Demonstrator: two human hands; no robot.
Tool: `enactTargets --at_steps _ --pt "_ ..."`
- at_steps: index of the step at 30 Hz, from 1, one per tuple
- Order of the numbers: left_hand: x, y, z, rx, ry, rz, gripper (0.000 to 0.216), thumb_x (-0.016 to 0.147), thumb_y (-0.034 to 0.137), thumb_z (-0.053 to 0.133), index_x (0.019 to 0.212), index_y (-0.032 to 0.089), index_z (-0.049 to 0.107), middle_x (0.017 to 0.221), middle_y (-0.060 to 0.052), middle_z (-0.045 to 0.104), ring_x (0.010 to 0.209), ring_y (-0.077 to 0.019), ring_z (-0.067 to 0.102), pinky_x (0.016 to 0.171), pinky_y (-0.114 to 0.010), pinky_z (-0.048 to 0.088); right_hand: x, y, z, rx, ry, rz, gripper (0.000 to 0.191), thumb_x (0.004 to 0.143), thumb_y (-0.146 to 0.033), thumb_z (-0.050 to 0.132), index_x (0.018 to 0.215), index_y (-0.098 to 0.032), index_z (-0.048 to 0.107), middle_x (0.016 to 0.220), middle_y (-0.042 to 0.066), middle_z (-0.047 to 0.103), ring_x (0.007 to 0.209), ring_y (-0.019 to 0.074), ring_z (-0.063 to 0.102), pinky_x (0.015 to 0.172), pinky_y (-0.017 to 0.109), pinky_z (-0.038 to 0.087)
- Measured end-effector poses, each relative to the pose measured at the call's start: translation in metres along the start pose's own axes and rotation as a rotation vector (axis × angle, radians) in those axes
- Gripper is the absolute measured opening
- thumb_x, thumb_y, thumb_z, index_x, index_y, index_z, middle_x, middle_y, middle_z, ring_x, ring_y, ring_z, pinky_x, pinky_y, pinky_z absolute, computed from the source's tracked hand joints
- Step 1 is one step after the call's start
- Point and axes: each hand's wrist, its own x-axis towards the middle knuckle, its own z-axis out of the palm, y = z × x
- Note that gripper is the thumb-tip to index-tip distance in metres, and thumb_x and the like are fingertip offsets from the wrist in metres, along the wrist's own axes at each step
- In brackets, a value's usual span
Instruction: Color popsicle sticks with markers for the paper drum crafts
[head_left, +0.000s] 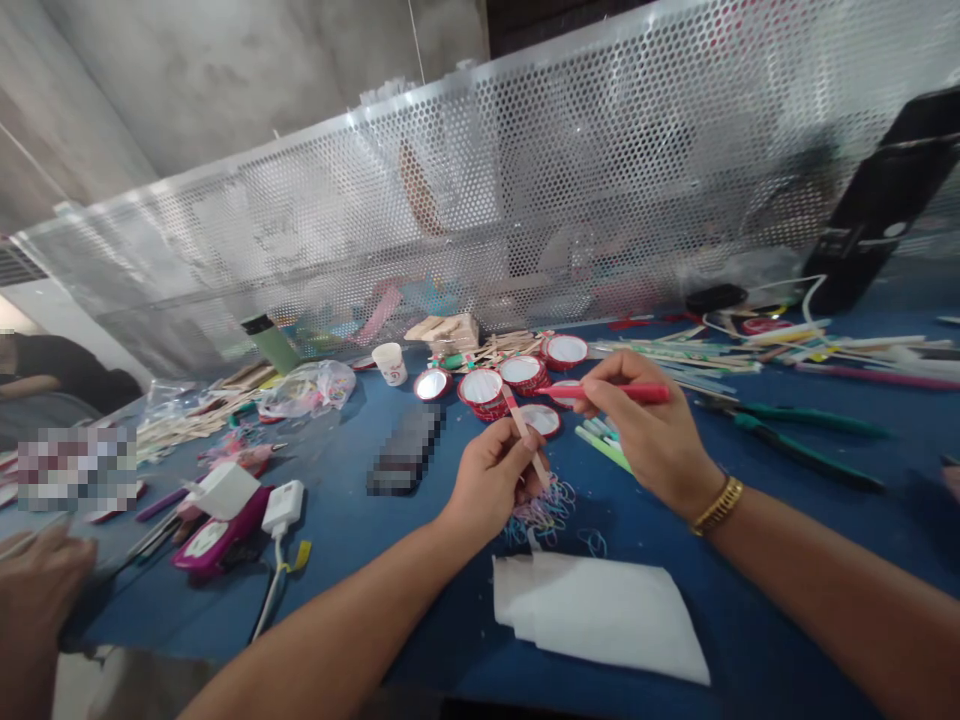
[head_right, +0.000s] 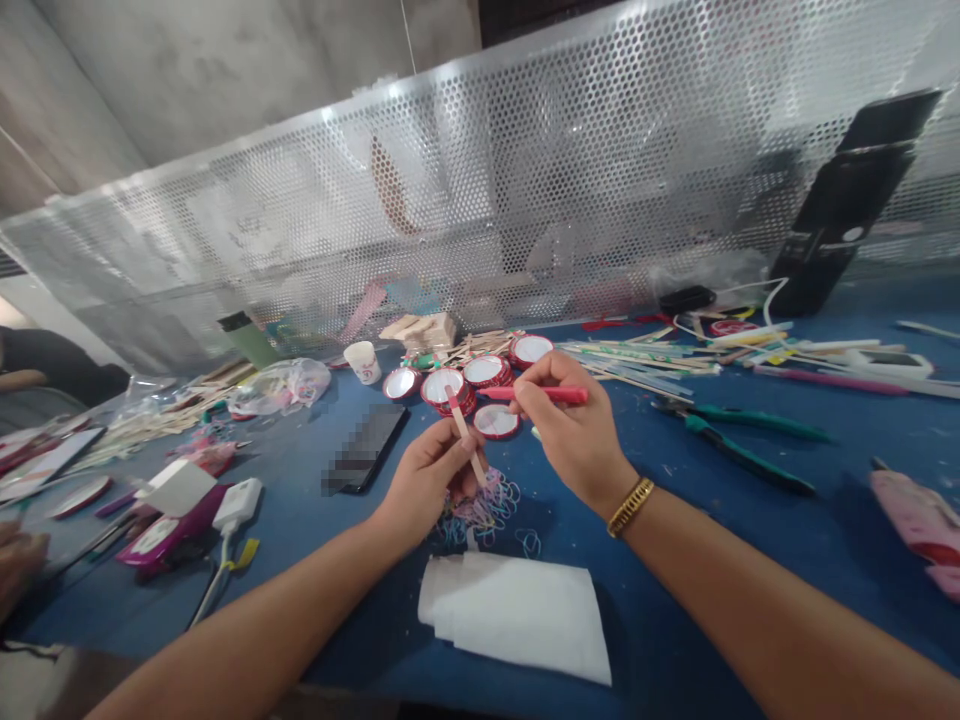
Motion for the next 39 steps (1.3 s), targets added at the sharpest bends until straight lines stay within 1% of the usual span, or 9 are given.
enactTargets --at_steps 2,5,10,13,15,18,21,27,39 --pt "0.000 0.001 0.000 -0.006 0.009 -0.004 0.034 0.081 0.050 0.064 0.082 0.018 0.052 0.062 0.003 0.062 0.042 -0.0048 0.049 0.037 -0.015 0.030 0.000 -0.002 0.001 0.070 -0.020 0.013 0.013 0.089 -0.031 0.058 0.081 -0.022 0.062 0.067 -0.001 0.065 0.061 0.0137 0.059 0.063 0.029 0.048" --pt "-0.001 0.002 0.000 -0.007 0.013 -0.009 0.036 0.083 0.054 0.060 0.086 0.019 0.050 0.063 0.002 0.065 0.040 -0.0055 0.048 0.036 -0.015 0.028 -0.001 -0.004 0.004 0.123 -0.073 0.023 0.021 0.092 -0.038 0.055 0.096 -0.021 0.066 0.072 0.001 0.069 0.062 0.0143 0.061 0.064 0.031 0.051" --pt "0.000 -0.001 0.000 0.025 -0.003 -0.021 0.037 0.081 0.054 0.061 0.087 0.020 0.049 0.064 0.003 0.063 0.040 -0.0051 0.047 0.036 -0.015 0.027 -0.004 -0.005 0.006 0.111 -0.088 0.015 0.027 0.092 -0.041 0.055 0.083 -0.020 0.069 0.067 0.001 0.063 0.065 0.0140 0.058 0.062 0.029 0.050" --pt "0.001 -0.002 0.000 0.037 -0.016 -0.065 0.039 0.078 0.054 0.065 0.086 0.018 0.053 0.064 0.003 0.061 0.041 -0.0053 0.047 0.036 -0.016 0.031 -0.006 -0.005 0.005 0.115 -0.091 0.058 0.017 0.088 -0.034 0.059 0.092 -0.019 0.068 0.066 0.000 0.063 0.063 0.0140 0.058 0.062 0.029 0.049" --pt "0.001 -0.001 0.000 0.038 -0.013 -0.084 0.040 0.077 0.055 0.065 0.085 0.017 0.056 0.062 0.003 0.059 0.042 -0.0057 0.047 0.037 -0.016 0.033 -0.006 -0.005 0.005 0.092 -0.084 0.065 0.013 0.085 -0.028 0.062 0.092 -0.019 0.067 0.069 0.000 0.065 0.065 0.0145 0.060 0.064 0.029 0.049" --pt "0.001 0.000 -0.002 0.046 -0.001 -0.080 0.042 0.077 0.058 0.062 0.083 0.016 0.058 0.063 0.002 0.059 0.044 -0.0066 0.050 0.038 -0.017 0.037 -0.006 -0.008 0.004 0.031 -0.072 0.040 0.010 0.083 -0.027 0.063 0.078 -0.019 0.065 0.069 0.001 0.065 0.065 0.0146 0.059 0.063 0.029 0.047" --pt "0.002 0.000 -0.003 0.055 -0.006 -0.074 0.043 0.078 0.059 0.062 0.081 0.016 0.059 0.062 0.001 0.059 0.044 -0.0072 0.050 0.039 -0.018 0.038 -0.007 -0.011 0.004 0.024 -0.071 0.029 0.021 0.086 -0.028 0.059 0.066 -0.020 0.059 0.062 -0.001 0.060 0.061 0.0139 0.055 0.061 0.029 0.046" --pt "0.001 -0.003 -0.001 0.056 -0.049 -0.098 0.045 0.077 0.061 0.063 0.080 0.016 0.059 0.058 0.002 0.058 0.040 -0.0069 0.048 0.037 -0.018 0.038 -0.007 -0.011 0.004 -0.037 -0.072 0.016 0.016 0.082 -0.025 0.060 0.067 -0.021 0.056 0.066 0.000 0.061 0.063 0.0151 0.056 0.064 0.031 0.045" --pt "-0.002 0.000 0.002 0.076 -0.046 -0.112 0.045 0.076 0.061 0.064 0.078 0.017 0.060 0.055 0.002 0.058 0.039 -0.0070 0.048 0.036 -0.017 0.037 -0.008 -0.004 0.008 -0.049 -0.083 0.004 0.016 0.082 -0.029 0.061 0.069 -0.021 0.056 0.068 0.000 0.061 0.065 0.0154 0.056 0.063 0.030 0.045"
